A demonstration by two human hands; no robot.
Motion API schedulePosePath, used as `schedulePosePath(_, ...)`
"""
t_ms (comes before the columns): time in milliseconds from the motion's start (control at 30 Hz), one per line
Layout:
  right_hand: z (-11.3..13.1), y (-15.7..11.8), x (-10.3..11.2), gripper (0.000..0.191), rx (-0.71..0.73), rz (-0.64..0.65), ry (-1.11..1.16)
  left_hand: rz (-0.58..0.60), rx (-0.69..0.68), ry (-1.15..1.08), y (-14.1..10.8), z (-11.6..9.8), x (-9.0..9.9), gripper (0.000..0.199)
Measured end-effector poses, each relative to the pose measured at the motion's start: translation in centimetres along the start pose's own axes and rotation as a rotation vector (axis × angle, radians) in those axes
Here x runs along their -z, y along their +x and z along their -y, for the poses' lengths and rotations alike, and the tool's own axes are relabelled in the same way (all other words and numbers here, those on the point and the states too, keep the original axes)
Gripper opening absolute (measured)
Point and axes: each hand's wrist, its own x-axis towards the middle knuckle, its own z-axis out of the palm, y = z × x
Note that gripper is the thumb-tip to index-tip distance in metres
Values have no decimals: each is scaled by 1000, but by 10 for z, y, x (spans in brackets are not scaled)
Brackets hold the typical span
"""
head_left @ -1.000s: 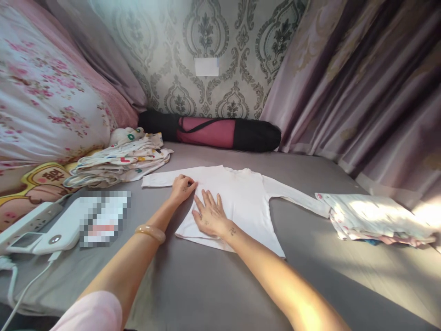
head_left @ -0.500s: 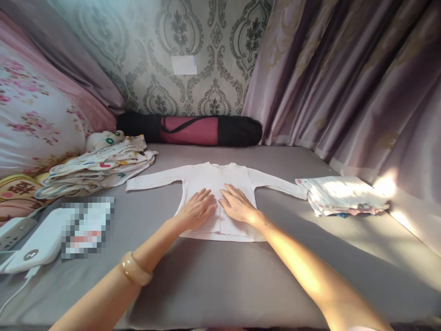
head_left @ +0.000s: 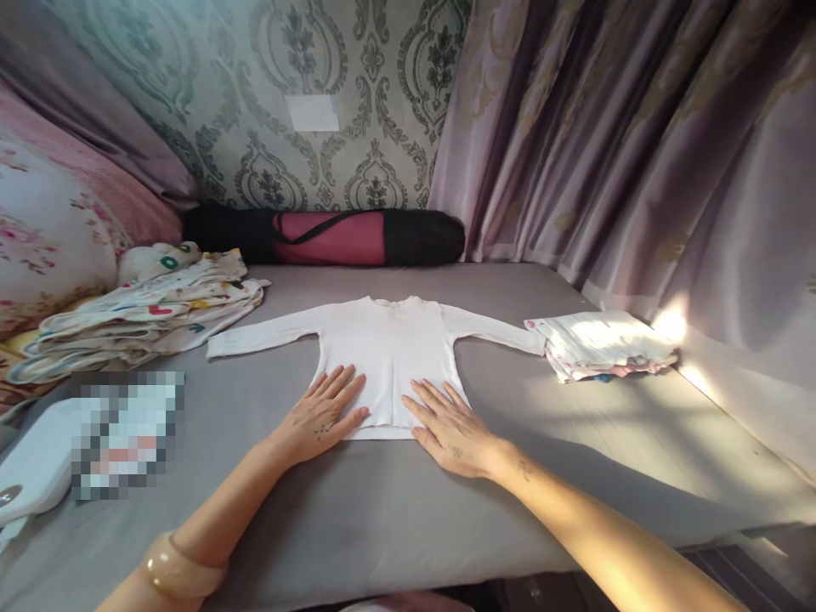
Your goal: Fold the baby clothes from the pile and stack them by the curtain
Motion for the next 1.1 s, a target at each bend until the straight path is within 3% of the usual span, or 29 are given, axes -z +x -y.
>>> schedulePosePath(367, 9, -73, -4, 55, 23, -41, 66, -44, -63, 19, -49, 29, -5, 55)
schedulePosePath(467, 7, -92, 2, 56, 9, -20, 118, -25, -65, -3, -63, 41, -6, 54)
schedulePosePath(567, 3, -99, 18, 48, -8, 16, 184, 24, -33, -40, -62, 44, 8, 48)
schedulePosePath(633, 1, -91, 31, 39, -40, -2, 236, 11, 11, -66, -49, 35, 24, 47)
schedulePosePath(767, -4, -44, 42, 43, -105, -207, 180, -103, 4, -111, -3, -8, 41, 54)
schedulePosePath(833, -7, -15, 36, 48, -72, -253, 73, -78, -72, -104, 18, -32, 33, 57)
schedulePosePath(933, -15, 16, 18, 53, -27, -198, -35, -72, -102, -69, 35, -52, 7, 61)
schedulePosePath(1033, -22, 25, 3, 57, -50, -78, -29, -31, -89, -57, 36, -54, -15, 63)
schedulePosePath(1100, -24, 23, 0, 59, -69, -30, -6, -10, -92, -62, 34, -50, -17, 63)
